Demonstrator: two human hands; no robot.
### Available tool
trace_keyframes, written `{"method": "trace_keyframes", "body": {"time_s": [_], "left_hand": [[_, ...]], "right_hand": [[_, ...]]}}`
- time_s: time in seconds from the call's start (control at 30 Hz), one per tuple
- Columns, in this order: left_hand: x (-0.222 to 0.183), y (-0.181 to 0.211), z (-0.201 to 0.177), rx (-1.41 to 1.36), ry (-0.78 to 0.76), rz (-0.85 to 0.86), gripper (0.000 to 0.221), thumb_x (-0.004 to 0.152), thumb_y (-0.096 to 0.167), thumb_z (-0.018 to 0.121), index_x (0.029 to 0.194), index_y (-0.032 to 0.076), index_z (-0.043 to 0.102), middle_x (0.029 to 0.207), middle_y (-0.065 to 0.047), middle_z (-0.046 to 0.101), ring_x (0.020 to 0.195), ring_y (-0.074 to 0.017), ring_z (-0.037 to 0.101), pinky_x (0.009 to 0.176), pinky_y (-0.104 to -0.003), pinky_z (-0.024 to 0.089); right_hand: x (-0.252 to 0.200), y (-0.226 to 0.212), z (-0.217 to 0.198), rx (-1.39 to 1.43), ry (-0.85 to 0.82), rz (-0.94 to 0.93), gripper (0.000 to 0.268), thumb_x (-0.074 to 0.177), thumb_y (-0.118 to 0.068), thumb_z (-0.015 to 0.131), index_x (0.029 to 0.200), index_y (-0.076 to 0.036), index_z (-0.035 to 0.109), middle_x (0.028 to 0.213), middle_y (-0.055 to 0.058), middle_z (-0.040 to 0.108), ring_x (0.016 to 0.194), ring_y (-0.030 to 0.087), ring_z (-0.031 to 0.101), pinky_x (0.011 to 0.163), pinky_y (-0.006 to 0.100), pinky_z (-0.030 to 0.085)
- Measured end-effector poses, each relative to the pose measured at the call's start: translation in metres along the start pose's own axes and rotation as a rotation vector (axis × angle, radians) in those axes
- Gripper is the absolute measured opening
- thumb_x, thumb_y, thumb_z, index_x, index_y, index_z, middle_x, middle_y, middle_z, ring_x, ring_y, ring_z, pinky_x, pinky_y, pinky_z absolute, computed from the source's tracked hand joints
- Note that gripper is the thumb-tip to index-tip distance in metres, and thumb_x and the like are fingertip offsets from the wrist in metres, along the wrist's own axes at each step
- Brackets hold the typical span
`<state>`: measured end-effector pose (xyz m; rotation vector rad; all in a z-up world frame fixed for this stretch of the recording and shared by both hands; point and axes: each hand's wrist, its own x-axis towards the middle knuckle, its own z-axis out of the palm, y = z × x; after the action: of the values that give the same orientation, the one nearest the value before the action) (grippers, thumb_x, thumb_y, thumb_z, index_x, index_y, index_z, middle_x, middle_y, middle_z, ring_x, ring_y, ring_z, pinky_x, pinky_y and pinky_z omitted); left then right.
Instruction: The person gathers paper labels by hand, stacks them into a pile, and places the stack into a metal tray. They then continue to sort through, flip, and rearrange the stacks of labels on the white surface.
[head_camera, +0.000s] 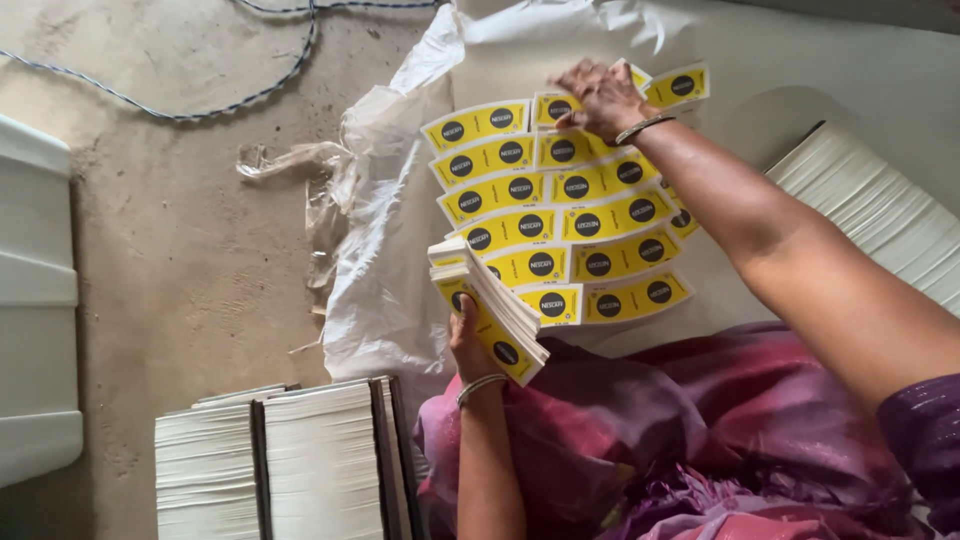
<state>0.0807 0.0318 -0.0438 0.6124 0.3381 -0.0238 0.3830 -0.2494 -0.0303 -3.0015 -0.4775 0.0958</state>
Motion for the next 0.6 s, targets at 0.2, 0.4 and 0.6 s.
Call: {"method": "trace_keyframes", "body": {"time_s": [0.2,0.4,0.6], "left_hand": [[0.000,0.001,0.005,0.009,-0.037,0.012,0.058,0.099,0.039,0.067,0.134,-0.005,0.054,0.112,-0.018,0.069,0.093,-0.0259,0.072,0.079,-0.038,0.062],[-0.001,0.004,0.014,0.086,-0.138,0.048,0.075,0.094,0.054,0.062,0.137,-0.005,0.049,0.114,-0.020,0.071,0.096,-0.0272,0.074,0.080,-0.040,0.064],[-0.009,0.003,0.046,0.144,-0.350,0.004,0.069,0.097,0.049,0.069,0.143,0.003,0.046,0.114,-0.012,0.066,0.093,-0.0251,0.071,0.077,-0.040,0.063]], "right_hand": [[-0.064,0.000,-0.003,0.229,0.457,0.056,0.053,0.098,-0.046,0.080,0.135,-0.013,0.060,0.130,0.012,0.059,0.123,0.026,0.054,0.106,0.044,0.045],[-0.142,-0.035,-0.021,0.109,0.393,0.079,0.049,0.081,-0.036,0.086,0.119,-0.011,0.068,0.124,0.015,0.055,0.119,0.033,0.052,0.089,0.048,0.043],[-0.204,-0.106,-0.041,0.695,0.484,-0.040,0.075,0.095,-0.039,0.080,0.148,-0.010,0.036,0.148,0.015,0.038,0.139,0.026,0.038,0.117,0.043,0.038]]}}
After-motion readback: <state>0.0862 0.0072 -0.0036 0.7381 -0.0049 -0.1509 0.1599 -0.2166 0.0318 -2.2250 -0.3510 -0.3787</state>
